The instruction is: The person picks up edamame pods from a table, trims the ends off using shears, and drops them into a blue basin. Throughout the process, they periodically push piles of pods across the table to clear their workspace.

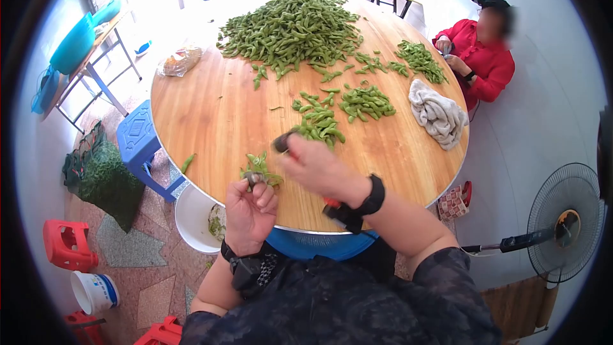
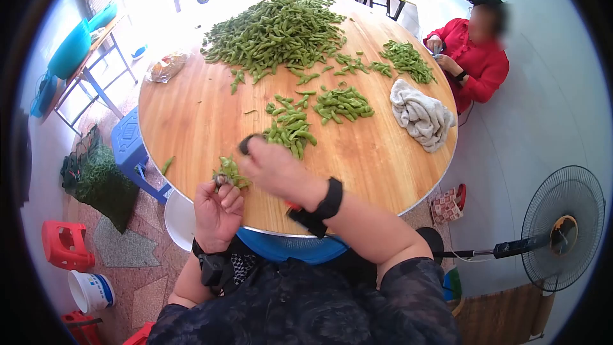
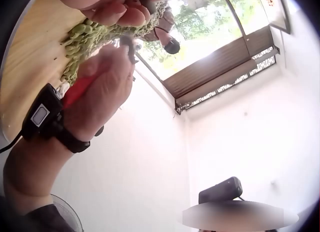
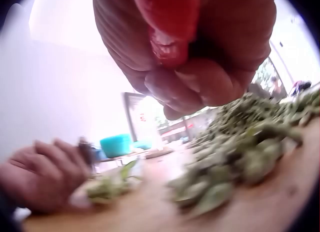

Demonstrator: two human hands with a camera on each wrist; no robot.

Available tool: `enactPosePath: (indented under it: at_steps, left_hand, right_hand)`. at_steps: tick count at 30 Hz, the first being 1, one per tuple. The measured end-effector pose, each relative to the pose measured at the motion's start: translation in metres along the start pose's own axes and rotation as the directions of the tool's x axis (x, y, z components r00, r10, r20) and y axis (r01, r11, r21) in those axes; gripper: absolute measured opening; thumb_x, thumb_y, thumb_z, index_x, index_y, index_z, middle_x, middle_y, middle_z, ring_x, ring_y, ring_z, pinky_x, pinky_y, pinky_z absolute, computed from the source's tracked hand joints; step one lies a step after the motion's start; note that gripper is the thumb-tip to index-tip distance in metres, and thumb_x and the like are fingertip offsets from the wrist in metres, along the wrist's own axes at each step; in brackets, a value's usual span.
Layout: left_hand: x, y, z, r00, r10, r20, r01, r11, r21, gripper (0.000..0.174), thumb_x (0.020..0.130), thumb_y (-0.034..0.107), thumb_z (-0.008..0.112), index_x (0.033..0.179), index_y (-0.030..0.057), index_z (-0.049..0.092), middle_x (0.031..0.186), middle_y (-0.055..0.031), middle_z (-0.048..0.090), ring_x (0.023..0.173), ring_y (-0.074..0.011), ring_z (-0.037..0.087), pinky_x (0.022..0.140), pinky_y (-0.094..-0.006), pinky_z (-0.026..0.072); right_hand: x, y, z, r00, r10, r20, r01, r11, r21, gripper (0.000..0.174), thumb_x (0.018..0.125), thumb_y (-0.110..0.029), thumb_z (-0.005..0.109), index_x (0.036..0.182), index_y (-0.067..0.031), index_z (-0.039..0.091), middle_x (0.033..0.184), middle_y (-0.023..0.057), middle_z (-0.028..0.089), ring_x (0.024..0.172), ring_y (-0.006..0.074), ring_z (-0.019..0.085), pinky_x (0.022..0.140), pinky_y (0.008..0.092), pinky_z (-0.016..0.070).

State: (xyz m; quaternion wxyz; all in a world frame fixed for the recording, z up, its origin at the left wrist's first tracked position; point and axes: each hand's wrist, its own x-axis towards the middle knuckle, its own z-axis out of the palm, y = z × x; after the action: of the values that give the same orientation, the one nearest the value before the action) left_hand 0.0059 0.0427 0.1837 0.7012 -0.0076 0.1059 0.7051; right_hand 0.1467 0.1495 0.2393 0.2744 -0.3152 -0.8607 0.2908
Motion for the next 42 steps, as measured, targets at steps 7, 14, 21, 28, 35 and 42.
enactPosePath:
  at_steps: [7, 14, 21, 28, 35, 42]
  left_hand:
    - [0.003, -0.008, 0.001, 0.999, 0.04, 0.015, -0.041, 0.995, 0.093, 0.013, 0.094, 0.015, 0.045, 0.099, 0.0051, 0.053, 0.072, -0.001, 0.047, 0.058, -0.0114, 0.043, 0.05, -0.025, 0.0363]
    - [0.002, -0.018, 0.031, 0.952, -0.256, -0.168, 0.304, 0.846, 0.439, 0.036, 0.098, 0.037, 0.041, 0.102, 0.0037, 0.054, 0.072, -0.0005, 0.048, 0.06, -0.0111, 0.042, 0.053, -0.0241, 0.0347]
    - [0.006, -0.036, 0.039, 0.745, -0.652, -0.143, 0.614, 0.587, 0.528, 0.035, 0.099, 0.042, 0.043, 0.09, 0.0093, 0.05, 0.065, 0.0022, 0.042, 0.05, -0.0065, 0.037, 0.044, -0.0197, 0.025]
    - [0.003, -0.042, 0.029, 0.908, -0.416, -0.051, 0.364, 0.723, 0.587, 0.014, 0.098, 0.025, 0.049, 0.092, 0.0122, 0.049, 0.067, 0.0036, 0.041, 0.055, -0.0057, 0.035, 0.048, -0.0192, 0.0267]
    - [-0.002, -0.053, 0.029, 0.938, -0.345, 0.009, 0.226, 0.632, 0.741, 0.016, 0.099, 0.025, 0.048, 0.089, 0.0117, 0.05, 0.067, 0.0074, 0.041, 0.055, -0.002, 0.036, 0.048, -0.0172, 0.0264]
    - [-0.005, -0.053, 0.029, 0.93, -0.367, 0.01, 0.223, 0.586, 0.779, 0.016, 0.098, 0.021, 0.048, 0.087, 0.0099, 0.047, 0.07, 0.0045, 0.042, 0.059, -0.0055, 0.037, 0.053, -0.0193, 0.0299]
  right_hand:
    - [-0.004, 0.075, -0.059, 0.961, 0.266, -0.069, -0.275, 0.916, -0.293, 0.02, 0.081, -0.01, 0.053, 0.096, 0.0012, 0.045, 0.083, 0.0252, 0.061, 0.081, 0.0432, 0.059, 0.072, 0.05, 0.0469]
    - [-0.039, 0.034, -0.076, 0.98, 0.188, -0.068, -0.198, 0.959, -0.201, 0.026, 0.08, -0.012, 0.056, 0.101, 0.0003, 0.047, 0.083, 0.0206, 0.06, 0.074, 0.0391, 0.06, 0.066, 0.0458, 0.0496]
    - [-0.073, -0.004, -0.069, 0.913, -0.345, 0.218, 0.403, 0.844, -0.354, 0.036, 0.077, -0.017, 0.066, 0.11, -0.0047, 0.057, 0.08, 0.0097, 0.06, 0.058, 0.0291, 0.06, 0.05, 0.0368, 0.0501]
    - [-0.082, 0.038, -0.075, 0.967, -0.049, -0.251, 0.082, 0.989, 0.123, 0.029, 0.083, -0.003, 0.057, 0.111, 0.0006, 0.054, 0.092, 0.0114, 0.069, 0.066, 0.0207, 0.066, 0.056, 0.0301, 0.0498]
    - [-0.091, 0.052, -0.091, 0.995, 0.068, -0.071, -0.058, 0.99, 0.129, 0.029, 0.097, -0.013, 0.048, 0.123, 0.0004, 0.047, 0.108, 0.008, 0.067, 0.078, 0.0127, 0.061, 0.07, 0.0262, 0.0488]
    - [-0.128, 0.058, -0.086, 0.984, 0.176, 0.014, -0.176, 0.984, 0.032, 0.027, 0.097, -0.015, 0.047, 0.119, 0.0005, 0.052, 0.106, 0.0118, 0.064, 0.1, 0.0196, 0.061, 0.086, 0.0295, 0.0468]
